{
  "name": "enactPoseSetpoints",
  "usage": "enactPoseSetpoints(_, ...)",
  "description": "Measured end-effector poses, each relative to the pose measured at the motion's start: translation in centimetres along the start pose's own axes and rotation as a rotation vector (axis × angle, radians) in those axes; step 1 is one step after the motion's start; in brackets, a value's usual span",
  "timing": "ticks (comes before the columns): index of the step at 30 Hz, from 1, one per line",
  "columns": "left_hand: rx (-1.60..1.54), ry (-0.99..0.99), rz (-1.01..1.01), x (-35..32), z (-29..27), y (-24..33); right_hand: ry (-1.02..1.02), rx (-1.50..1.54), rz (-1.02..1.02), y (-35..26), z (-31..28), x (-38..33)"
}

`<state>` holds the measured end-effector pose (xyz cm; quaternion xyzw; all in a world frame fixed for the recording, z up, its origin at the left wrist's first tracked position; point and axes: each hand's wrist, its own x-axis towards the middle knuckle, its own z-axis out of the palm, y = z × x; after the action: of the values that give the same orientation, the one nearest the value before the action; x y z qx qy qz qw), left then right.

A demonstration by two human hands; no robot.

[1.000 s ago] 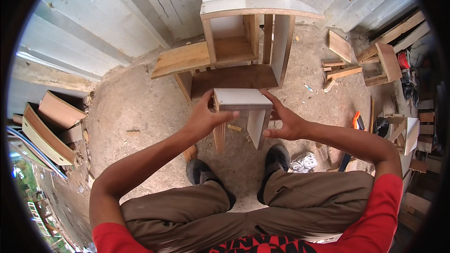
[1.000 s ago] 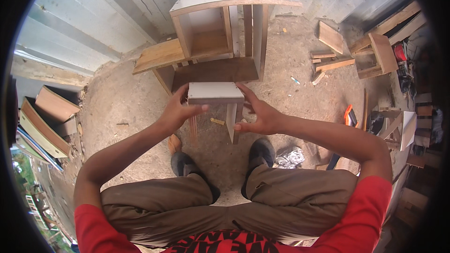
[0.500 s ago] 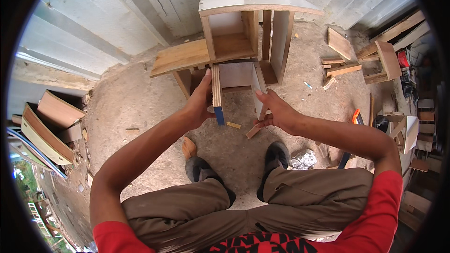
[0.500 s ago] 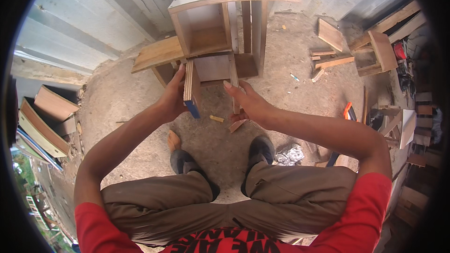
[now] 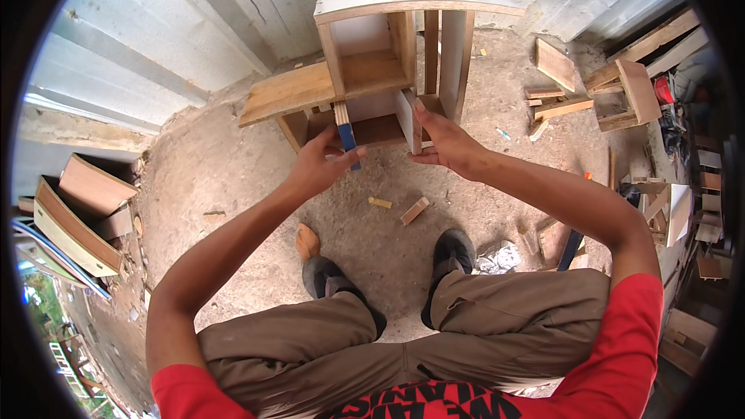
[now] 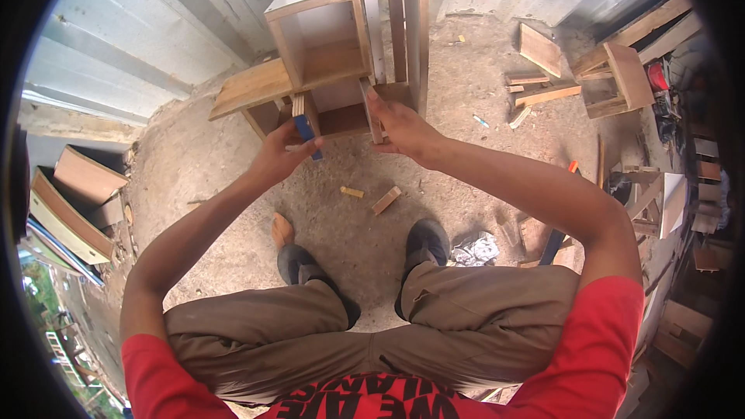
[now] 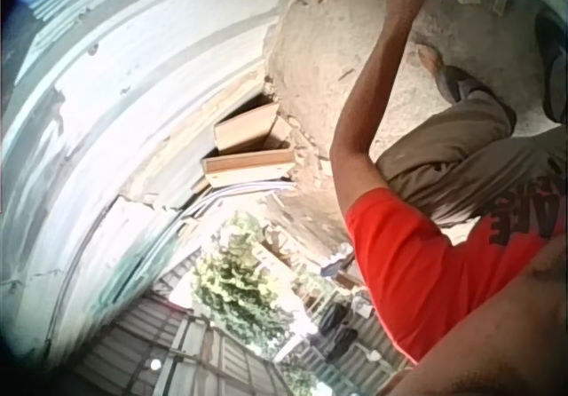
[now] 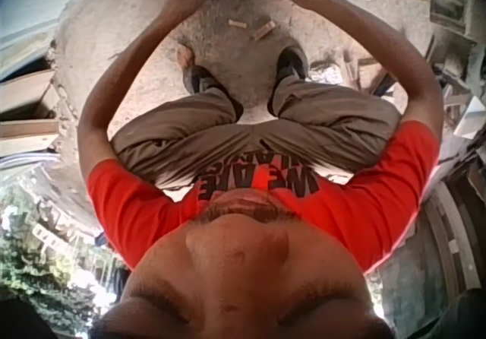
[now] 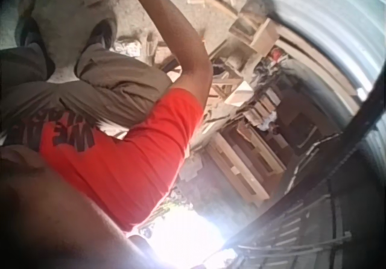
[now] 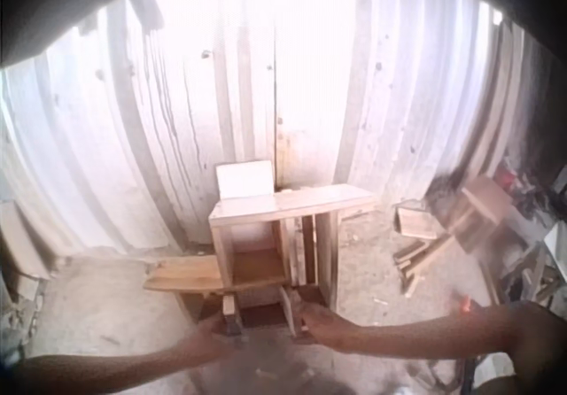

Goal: The person sits on the floor and assembles a small wooden box by fitting pre-cut panels together. They inspect the joints and alignment, then use a hand saw to trim a piece of wood.

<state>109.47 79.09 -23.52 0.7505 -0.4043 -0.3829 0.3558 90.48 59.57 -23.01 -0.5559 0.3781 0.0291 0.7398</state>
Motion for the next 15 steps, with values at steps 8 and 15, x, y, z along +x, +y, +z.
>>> enactPoseSetpoints(8,0.147,0.058,-0.029,1.3,-0.8,-0.7,0.084,-0.711,-0.514,-0.2,-0.9,-0.2)
enactPoseSetpoints(15,0.148,0.12,0.143,1.6,-0.2,-3.1,0.107,-0.785,-0.617,0.8,-2.3,1.7)
